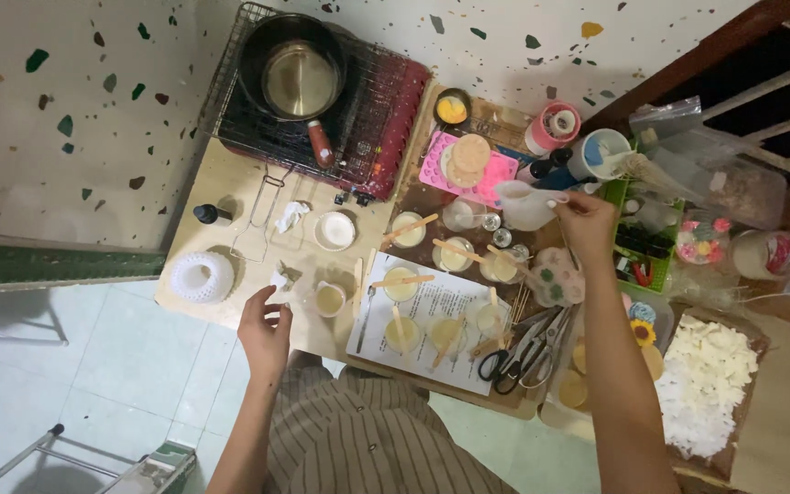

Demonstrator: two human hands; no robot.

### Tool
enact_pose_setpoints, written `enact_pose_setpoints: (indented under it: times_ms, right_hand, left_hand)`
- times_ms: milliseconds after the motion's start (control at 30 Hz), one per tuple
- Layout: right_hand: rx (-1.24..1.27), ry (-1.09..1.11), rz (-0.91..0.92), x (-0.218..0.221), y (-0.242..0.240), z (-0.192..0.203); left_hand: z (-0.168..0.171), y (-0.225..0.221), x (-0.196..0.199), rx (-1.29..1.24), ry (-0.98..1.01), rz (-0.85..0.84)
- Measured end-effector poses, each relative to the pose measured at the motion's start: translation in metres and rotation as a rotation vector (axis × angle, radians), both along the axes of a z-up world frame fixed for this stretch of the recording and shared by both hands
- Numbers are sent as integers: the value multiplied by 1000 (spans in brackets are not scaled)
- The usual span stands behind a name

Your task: Adding fragrance oils to melted wax and mixing them before using a heat gun.

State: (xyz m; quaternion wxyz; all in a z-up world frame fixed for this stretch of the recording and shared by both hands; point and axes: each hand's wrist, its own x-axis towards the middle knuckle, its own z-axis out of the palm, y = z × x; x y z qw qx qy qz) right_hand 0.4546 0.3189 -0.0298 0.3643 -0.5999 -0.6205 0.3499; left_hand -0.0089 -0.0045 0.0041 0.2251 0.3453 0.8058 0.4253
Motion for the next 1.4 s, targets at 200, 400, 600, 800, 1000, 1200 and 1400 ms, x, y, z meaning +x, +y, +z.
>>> enact_pose_setpoints:
  times_ms: [200,400,600,800,1000,1200,1400]
  right_hand:
    - [-27,215,-109,-30,-25,54]
    - [102,355,3,-125,-70,68]
    - [-22,447,-56,-267,-138,32]
    - [-48,489,-225,-358,-174,-44]
    - [-66,359,-344,-378,-174,-96]
    - [-66,336,-313,-380,-171,-129]
    - [-56,140,-260,-377,-180,-129]
  left_hand:
    - [-31,10,-20,71,-180,-2]
    - [18,73,-39,222,-587,-244]
    - [49,111,-64,239,-855,-485]
    - [-39,133,-87,155,-975,-447]
    - [-181,167,-82,126,-1036,-382]
    - [-177,167,-85,56,-920,-382]
    - [-188,158,-90,96,-675,-441]
